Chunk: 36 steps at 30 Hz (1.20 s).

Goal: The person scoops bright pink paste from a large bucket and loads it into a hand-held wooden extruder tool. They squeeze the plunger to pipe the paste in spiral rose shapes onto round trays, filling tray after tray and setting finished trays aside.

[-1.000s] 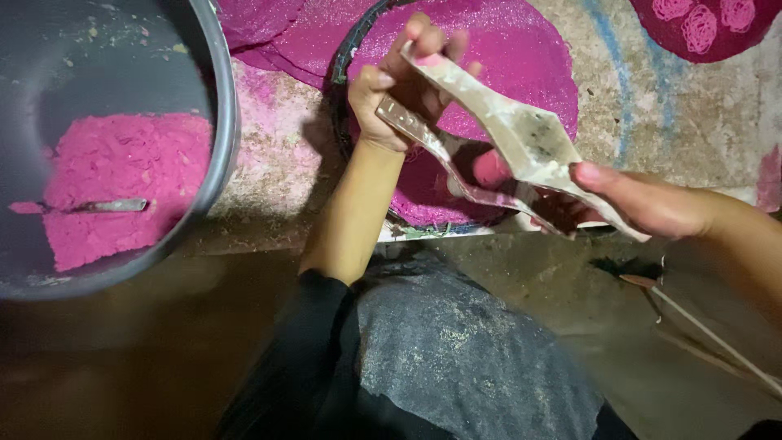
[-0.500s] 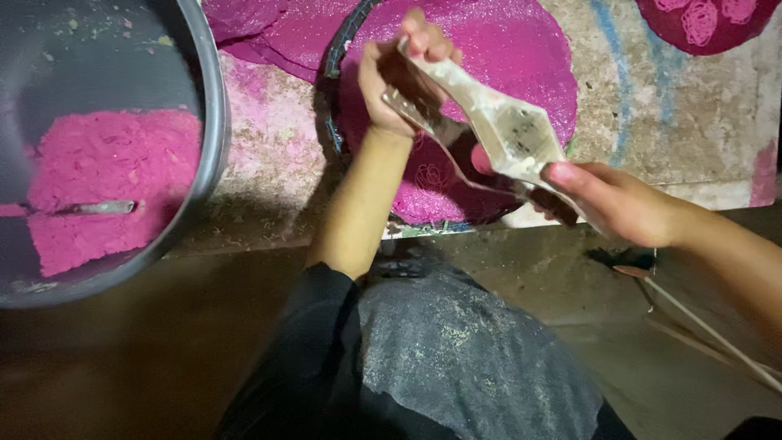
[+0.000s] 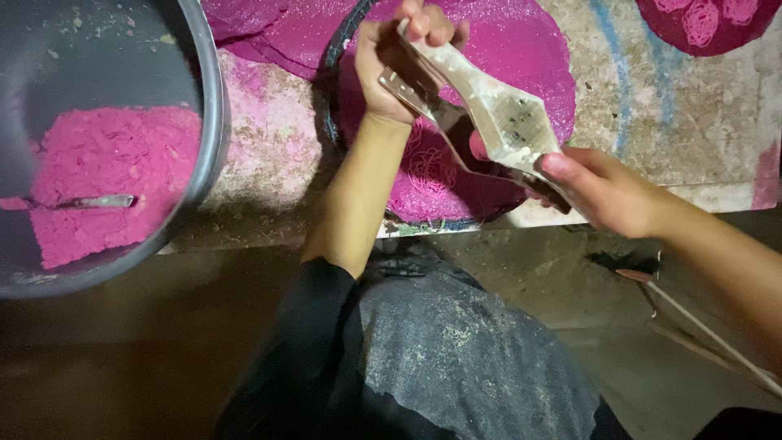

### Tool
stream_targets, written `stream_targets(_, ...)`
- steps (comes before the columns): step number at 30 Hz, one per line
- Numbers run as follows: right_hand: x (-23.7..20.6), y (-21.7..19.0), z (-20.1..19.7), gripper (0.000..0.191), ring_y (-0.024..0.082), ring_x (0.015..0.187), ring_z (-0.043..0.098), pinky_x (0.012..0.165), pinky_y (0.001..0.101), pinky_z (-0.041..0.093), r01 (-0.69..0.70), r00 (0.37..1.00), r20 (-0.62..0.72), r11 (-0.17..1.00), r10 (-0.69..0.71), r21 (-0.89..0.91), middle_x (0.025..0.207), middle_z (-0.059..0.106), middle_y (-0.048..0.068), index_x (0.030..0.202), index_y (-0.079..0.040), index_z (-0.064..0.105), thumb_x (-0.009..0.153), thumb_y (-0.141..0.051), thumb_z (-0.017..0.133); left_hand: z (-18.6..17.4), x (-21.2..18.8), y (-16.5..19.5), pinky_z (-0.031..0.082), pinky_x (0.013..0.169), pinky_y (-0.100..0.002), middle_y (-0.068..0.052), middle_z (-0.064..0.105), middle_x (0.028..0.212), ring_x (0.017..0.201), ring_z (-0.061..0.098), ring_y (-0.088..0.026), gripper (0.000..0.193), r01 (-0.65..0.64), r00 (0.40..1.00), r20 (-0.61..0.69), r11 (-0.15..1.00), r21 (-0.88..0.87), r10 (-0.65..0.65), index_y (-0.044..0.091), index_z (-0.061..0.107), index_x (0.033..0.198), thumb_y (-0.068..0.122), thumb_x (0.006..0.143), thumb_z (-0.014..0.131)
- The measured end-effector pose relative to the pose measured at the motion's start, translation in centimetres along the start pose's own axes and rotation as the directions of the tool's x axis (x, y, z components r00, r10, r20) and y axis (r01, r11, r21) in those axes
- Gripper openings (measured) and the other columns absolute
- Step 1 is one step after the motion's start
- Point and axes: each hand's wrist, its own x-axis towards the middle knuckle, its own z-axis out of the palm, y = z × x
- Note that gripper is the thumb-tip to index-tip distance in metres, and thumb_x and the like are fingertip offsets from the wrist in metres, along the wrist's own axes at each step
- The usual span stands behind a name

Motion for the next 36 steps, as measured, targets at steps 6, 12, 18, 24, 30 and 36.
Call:
stream_targets(6, 1.2, 1.5, 1.2, 0.068, 0.019, 0.091, 0.063, 0.081, 0.0362, 0.052, 0.209, 0.970, 0.057, 0.932, -0.236, 0.296, 0.101, 0.069, 0.009, 0.126, 0.002, 0.065, 0.101, -0.057, 0.042, -1.8, -1.8, 3.0, 0.047, 0.072, -0.029, -0.007, 0.068, 0.106, 0.087, 0.059, -0.017, 0.064, 0.327, 0.933, -0.284, 0.849, 0.414, -0.221, 0.002, 0.069, 0.125, 0.058, 0.103, 0.047)
stream_targets(12, 2.2, 3.2, 1.7, 0.071, 0.015, 0.106, 0.057, 0.091, 0.0341, 0.046, 0.337, 0.935, -0.006, 0.886, -0.354, 0.319, 0.118, 0.065, 0.006, 0.143, 0.000, 0.055, 0.101, -0.056, 0.046, -2.6, -8.7, 2.2, 0.035, 0.041, -0.022, -0.006, 0.074, 0.090, 0.053, 0.050, -0.006, 0.071, 0.890, 0.432, -0.859, 0.283, 0.357, -0.275, 0.004, 0.051, 0.142, 0.057, 0.107, 0.020)
stream_targets(18, 3.3, 5.2, 1.1, 0.076, 0.018, 0.106, 0.058, 0.091, 0.0347, 0.047, 0.377, 0.924, -0.080, 0.862, -0.373, 0.338, 0.118, 0.065, 0.008, 0.145, 0.000, 0.053, 0.102, -0.062, 0.044, 5.1, -12.3, 3.2, 0.048, 0.040, -0.027, -0.011, 0.073, 0.096, 0.043, 0.051, -0.009, 0.063, 0.440, 0.820, -0.552, -0.450, 0.777, -0.151, 0.011, 0.018, 0.168, 0.040, 0.112, 0.024)
stream_targets(24, 1.7, 5.6, 1.0, 0.084, 0.025, 0.102, 0.071, 0.086, 0.0406, 0.056, 0.300, 0.893, 0.181, 0.846, -0.412, 0.441, 0.111, 0.075, 0.015, 0.136, 0.002, 0.060, 0.100, -0.069, 0.035, 7.2, -6.4, 3.6, 0.057, 0.117, -0.049, -0.017, 0.053, 0.162, 0.140, 0.062, -0.026, 0.081, 0.410, 0.883, -0.453, 0.672, 0.616, -0.124, 0.000, 0.033, 0.165, 0.054, 0.107, 0.052)
stream_targets(30, 0.5, 2.9, 0.5, 0.086, 0.029, 0.109, 0.071, 0.099, 0.0446, 0.053, -0.091, 0.944, 0.315, 0.843, -0.096, 0.530, 0.116, 0.074, 0.017, 0.142, -0.004, 0.051, 0.091, -0.070, 0.030, 4.3, 0.2, 0.8, 0.039, 0.126, -0.042, -0.007, 0.062, 0.134, 0.135, 0.056, -0.023, 0.078, 0.251, 0.966, 0.026, 0.959, 0.131, -0.257, 0.011, 0.046, 0.157, 0.059, 0.097, 0.061)
stream_targets(36, 2.8, 1.8, -3.7, 0.089, 0.026, 0.104, 0.066, 0.094, 0.0438, 0.050, 0.027, 0.999, 0.029, 0.992, -0.031, 0.123, 0.113, 0.073, 0.016, 0.135, -0.002, 0.060, 0.092, -0.073, 0.027, -0.3, 4.9, -0.4, 0.050, 0.111, -0.042, -0.001, 0.063, 0.097, 0.101, 0.062, -0.018, 0.035, 0.123, 0.991, -0.055, 0.992, -0.005, -0.123, 0.012, 0.059, 0.109, 0.046, 0.107, 0.053)
